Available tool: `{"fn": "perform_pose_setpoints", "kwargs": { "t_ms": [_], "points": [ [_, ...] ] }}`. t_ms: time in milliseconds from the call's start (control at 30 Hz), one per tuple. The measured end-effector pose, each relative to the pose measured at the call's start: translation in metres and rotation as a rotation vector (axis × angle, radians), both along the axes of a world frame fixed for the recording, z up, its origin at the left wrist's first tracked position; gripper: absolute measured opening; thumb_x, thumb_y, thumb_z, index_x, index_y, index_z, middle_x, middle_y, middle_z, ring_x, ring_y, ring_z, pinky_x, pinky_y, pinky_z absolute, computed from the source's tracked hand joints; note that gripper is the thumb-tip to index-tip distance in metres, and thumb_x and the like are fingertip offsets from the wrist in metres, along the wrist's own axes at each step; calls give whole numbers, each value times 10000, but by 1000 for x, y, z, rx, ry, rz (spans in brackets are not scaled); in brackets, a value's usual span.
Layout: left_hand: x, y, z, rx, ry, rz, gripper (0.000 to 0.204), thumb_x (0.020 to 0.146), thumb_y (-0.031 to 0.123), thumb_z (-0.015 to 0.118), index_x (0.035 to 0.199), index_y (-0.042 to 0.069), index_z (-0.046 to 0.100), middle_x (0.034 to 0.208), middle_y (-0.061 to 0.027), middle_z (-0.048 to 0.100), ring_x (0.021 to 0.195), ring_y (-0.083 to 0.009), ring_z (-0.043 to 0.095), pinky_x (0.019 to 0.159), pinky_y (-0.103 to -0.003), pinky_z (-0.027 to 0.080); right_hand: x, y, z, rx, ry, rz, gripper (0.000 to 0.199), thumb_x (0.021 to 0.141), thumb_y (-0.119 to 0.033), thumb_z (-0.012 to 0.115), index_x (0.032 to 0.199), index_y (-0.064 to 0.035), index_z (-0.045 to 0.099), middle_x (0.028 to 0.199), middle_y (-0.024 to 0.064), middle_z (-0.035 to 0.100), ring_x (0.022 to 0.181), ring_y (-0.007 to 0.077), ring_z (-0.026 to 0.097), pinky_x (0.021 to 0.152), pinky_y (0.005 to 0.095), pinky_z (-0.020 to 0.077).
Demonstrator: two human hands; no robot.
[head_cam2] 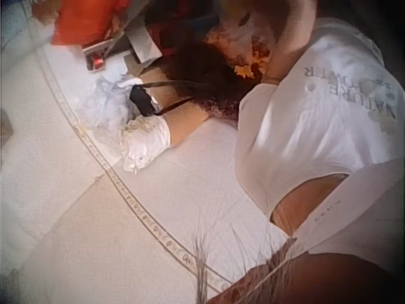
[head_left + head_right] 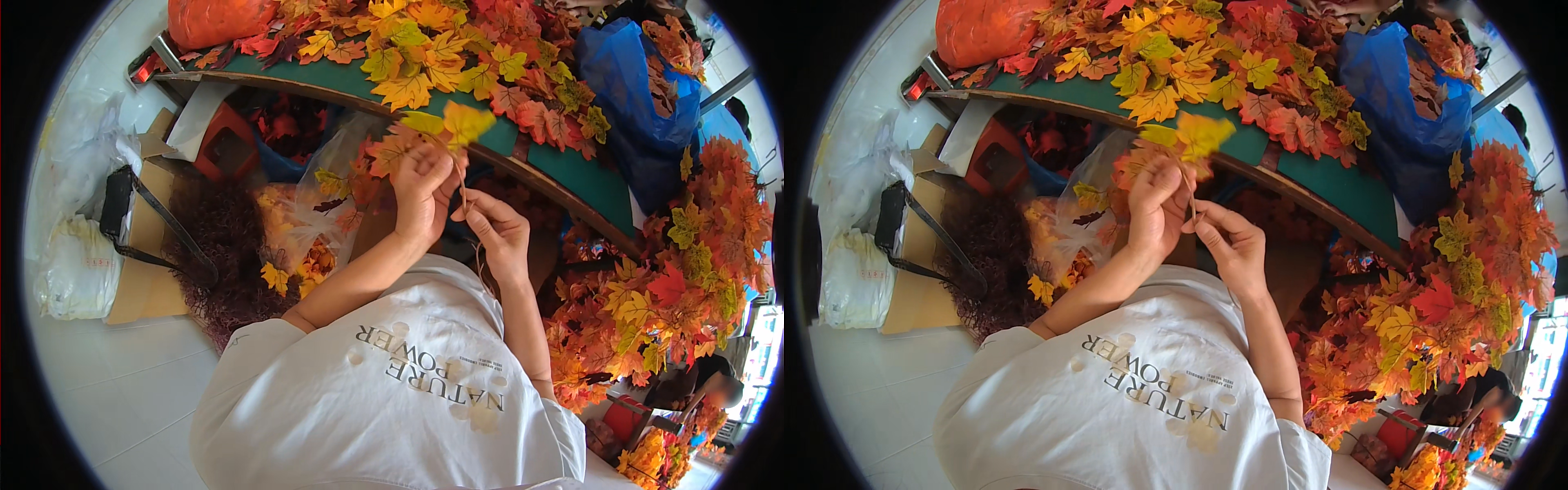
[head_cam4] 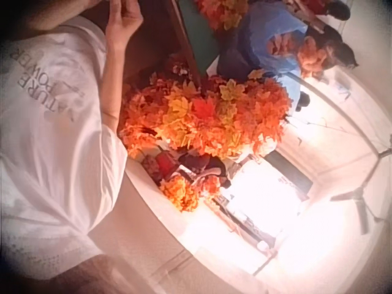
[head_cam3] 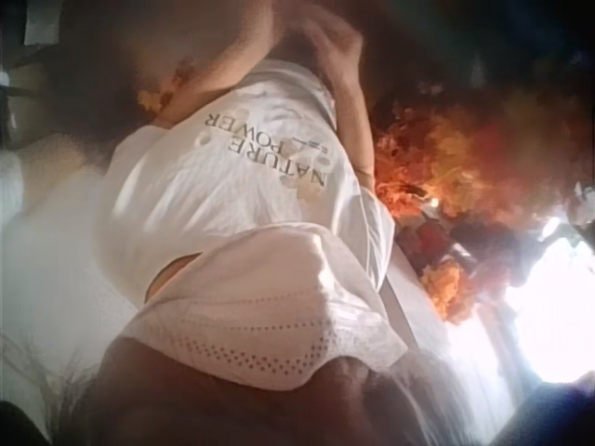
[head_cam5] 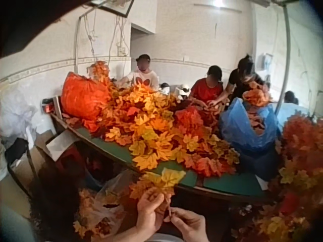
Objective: Tying artificial maple leaves to a string or branch to create a decorative garland.
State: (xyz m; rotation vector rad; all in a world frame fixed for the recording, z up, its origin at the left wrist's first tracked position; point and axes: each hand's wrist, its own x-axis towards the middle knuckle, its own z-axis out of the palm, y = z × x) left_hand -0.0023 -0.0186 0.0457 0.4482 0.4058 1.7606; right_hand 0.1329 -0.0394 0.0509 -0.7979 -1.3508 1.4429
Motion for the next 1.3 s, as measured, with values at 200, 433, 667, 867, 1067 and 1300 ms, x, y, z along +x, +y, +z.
{"fn": "perform_pose_setpoints", "kwargs": {
  "t_ms": [200, 433, 667, 867, 1067, 1300],
  "points": [
    [8, -6, -11, -52, -105, -288, 171, 908, 201, 563, 942, 33, 578, 867, -71, 600, 774, -144, 600, 658, -258, 505, 20, 8, 2, 70, -4, 104, 249, 881, -66, 601, 1099, 53, 611, 851, 49, 613, 782, 106, 560, 733, 237, 449],
    [18, -7, -12, 166, -25, -173, 116, 919, 145, 564, 991, 57, 580, 847, -14, 546, 806, -134, 593, 834, -338, 490, 39, 38, 3, 10, 179, 293, 353, 870, -238, 625, 1037, 73, 617, 868, 62, 600, 785, 137, 538, 696, 272, 426],
    [2, 3, -29, -56, 38, -26, 124, 937, 130, 536, 1052, 86, 553, 791, 18, 489, 448, -29, 375, 378, -190, 296, 9, 138, 48, 693, -635, -385, 124, 894, -50, 563, 981, -4, 639, 863, 103, 619, 736, 158, 621, 624, 272, 484],
    [2, 13, -46, -238, -1, 57, 75, 925, 118, 551, 997, 96, 554, 781, 28, 496, 433, -25, 366, 365, -182, 241, -67, 229, 14, 694, -739, -201, 158, 846, -83, 613, 980, -8, 651, 861, 153, 631, 742, 274, 622, 645, 343, 497],
    [-10, 21, -53, -315, -33, 18, 123, 923, 140, 559, 1027, 74, 556, 777, 15, 499, 438, -35, 388, 365, -183, 260, -118, 268, -8, 757, -851, -264, 248, 862, -97, 595, 1094, -21, 637, 922, 150, 659, 822, 256, 636, 697, 333, 510],
    [-18, 27, -58, -323, -38, 28, 152, 926, 141, 553, 1051, 53, 562, 793, 9, 505, 441, -42, 401, 372, -185, 286, -121, 285, -8, 973, -707, -139, 194, 800, -45, 626, 989, -5, 650, 893, 147, 645, 793, 313, 628, 681, 359, 517]
  ]
}}
